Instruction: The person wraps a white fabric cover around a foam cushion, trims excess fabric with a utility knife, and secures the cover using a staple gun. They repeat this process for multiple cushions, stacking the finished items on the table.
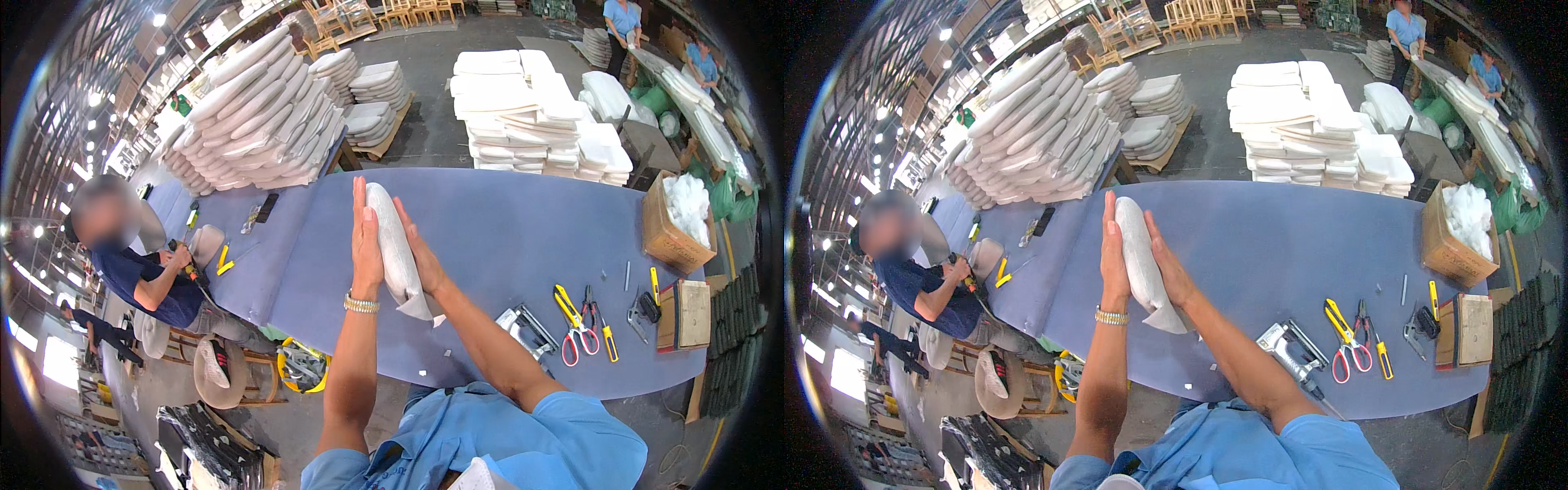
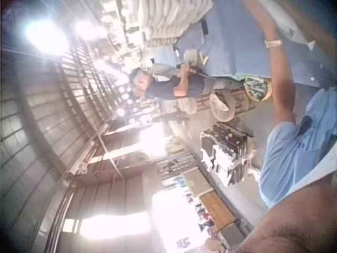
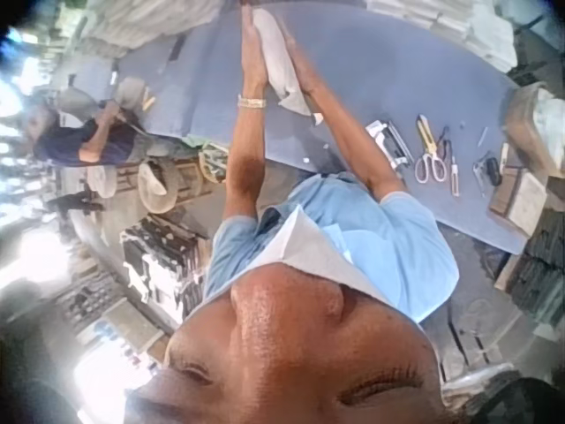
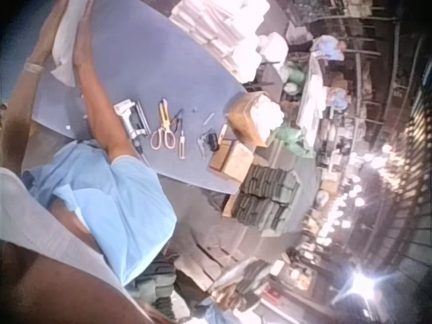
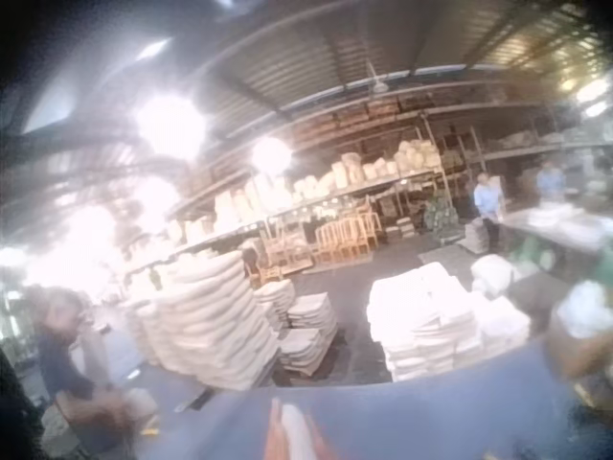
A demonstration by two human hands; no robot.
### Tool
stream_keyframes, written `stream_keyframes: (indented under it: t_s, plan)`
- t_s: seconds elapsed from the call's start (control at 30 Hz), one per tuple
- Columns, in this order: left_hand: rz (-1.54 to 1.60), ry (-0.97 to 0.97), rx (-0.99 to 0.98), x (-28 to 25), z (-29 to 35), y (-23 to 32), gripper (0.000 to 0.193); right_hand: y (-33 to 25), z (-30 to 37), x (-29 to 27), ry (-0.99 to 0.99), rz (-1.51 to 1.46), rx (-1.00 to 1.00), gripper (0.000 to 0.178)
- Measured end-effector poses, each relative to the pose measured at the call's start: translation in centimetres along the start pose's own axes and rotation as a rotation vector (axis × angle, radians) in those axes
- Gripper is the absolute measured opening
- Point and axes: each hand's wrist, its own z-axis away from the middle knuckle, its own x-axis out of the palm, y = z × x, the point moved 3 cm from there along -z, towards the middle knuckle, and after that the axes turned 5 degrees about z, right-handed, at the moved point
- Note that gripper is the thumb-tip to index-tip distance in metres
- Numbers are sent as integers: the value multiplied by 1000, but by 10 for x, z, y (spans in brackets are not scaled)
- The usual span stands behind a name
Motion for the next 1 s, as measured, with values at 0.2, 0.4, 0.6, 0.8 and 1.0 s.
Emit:
stream_keyframes:
  t_s: [0.2, 0.4, 0.6, 0.8, 1.0]
  plan:
    - [83, 64, 43, 30, 86, 24, 73, 41, 92, -19, 1, 66, 146, 68]
    - [379, 289, -801, 13, 180, -72, 80, 62, 156, -30, 35, 88, 360, 64]
    - [189, 107, -323, 28, 138, -34, 76, 55, 131, -40, 56, -105, 262, 65]
    - [103, 138, -234, 19, 149, -66, 73, 36, 129, -36, 33, -127, 302, 70]
    - [26, 232, -431, 22, 185, -132, 71, 71, 148, -56, 20, 374, 491, 70]
